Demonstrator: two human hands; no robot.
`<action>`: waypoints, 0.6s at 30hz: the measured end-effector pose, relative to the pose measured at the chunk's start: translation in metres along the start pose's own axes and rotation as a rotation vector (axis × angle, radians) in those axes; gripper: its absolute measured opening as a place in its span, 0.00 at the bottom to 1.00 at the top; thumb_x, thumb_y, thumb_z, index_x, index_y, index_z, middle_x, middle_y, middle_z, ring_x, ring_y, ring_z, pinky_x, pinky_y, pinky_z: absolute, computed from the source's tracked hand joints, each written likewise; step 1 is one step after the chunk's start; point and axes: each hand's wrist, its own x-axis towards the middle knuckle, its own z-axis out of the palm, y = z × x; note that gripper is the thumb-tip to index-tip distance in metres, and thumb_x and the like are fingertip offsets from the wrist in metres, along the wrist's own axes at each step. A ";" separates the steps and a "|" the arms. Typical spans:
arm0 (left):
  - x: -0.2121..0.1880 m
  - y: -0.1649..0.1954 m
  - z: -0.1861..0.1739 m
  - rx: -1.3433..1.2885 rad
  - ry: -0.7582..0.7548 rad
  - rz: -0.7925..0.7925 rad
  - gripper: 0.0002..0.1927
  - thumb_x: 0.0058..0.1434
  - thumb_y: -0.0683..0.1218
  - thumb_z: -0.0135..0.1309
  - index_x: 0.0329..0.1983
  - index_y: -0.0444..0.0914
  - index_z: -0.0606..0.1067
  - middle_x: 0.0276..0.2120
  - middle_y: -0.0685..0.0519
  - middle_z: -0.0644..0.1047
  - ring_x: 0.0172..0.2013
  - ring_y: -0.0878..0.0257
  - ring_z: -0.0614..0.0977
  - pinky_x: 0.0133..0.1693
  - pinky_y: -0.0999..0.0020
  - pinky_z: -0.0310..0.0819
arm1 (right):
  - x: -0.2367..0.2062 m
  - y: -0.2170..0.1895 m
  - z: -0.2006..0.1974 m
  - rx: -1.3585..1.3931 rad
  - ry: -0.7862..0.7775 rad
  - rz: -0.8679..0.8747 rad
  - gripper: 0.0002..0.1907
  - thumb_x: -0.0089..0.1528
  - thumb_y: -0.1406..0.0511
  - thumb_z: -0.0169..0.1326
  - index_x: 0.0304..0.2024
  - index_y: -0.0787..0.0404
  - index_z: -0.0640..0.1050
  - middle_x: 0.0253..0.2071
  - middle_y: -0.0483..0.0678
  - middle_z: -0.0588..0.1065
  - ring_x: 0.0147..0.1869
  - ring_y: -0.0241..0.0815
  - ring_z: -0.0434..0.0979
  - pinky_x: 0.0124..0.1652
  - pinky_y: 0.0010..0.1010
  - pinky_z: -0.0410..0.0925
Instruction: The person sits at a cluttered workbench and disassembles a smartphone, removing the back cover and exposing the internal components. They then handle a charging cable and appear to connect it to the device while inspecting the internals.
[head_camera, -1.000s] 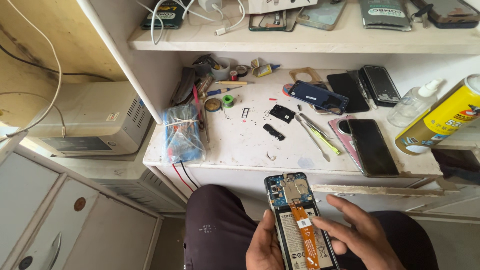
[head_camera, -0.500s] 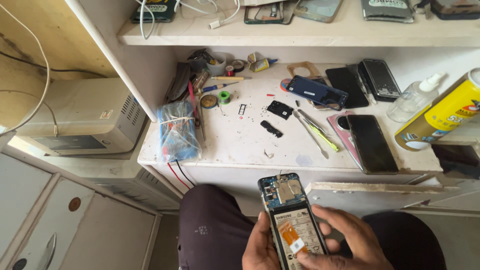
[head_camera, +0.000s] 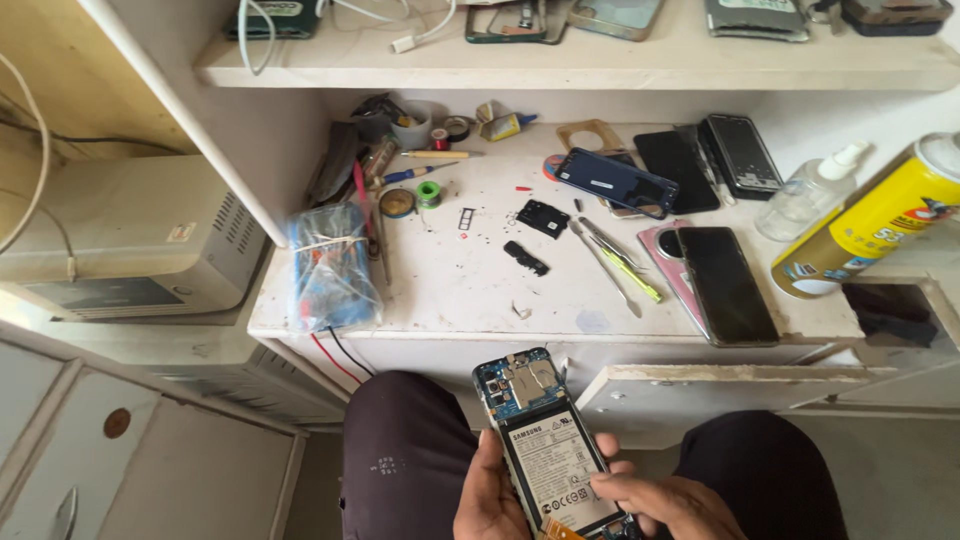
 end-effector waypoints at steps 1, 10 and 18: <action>0.000 0.000 0.001 -0.031 0.030 -0.032 0.39 0.66 0.65 0.26 0.70 0.38 0.65 0.48 0.27 0.78 0.47 0.36 0.83 0.48 0.41 0.80 | -0.005 -0.001 0.000 -0.021 0.012 -0.016 0.22 0.59 0.65 0.61 0.56 0.58 0.79 0.47 0.52 0.83 0.44 0.43 0.84 0.46 0.36 0.78; -0.003 -0.011 0.013 -0.070 -0.013 -0.024 0.36 0.66 0.65 0.29 0.67 0.39 0.67 0.46 0.30 0.79 0.44 0.38 0.84 0.41 0.47 0.84 | -0.009 -0.027 -0.010 0.206 0.034 -0.043 0.23 0.58 0.75 0.61 0.56 0.63 0.74 0.47 0.60 0.83 0.48 0.47 0.86 0.48 0.37 0.78; -0.004 -0.013 0.029 -0.116 0.190 -0.149 0.33 0.66 0.64 0.34 0.63 0.39 0.71 0.44 0.36 0.81 0.43 0.46 0.85 0.47 0.49 0.80 | -0.010 -0.057 -0.024 0.691 0.291 0.145 0.27 0.57 0.84 0.61 0.56 0.68 0.69 0.48 0.67 0.82 0.52 0.51 0.87 0.49 0.39 0.77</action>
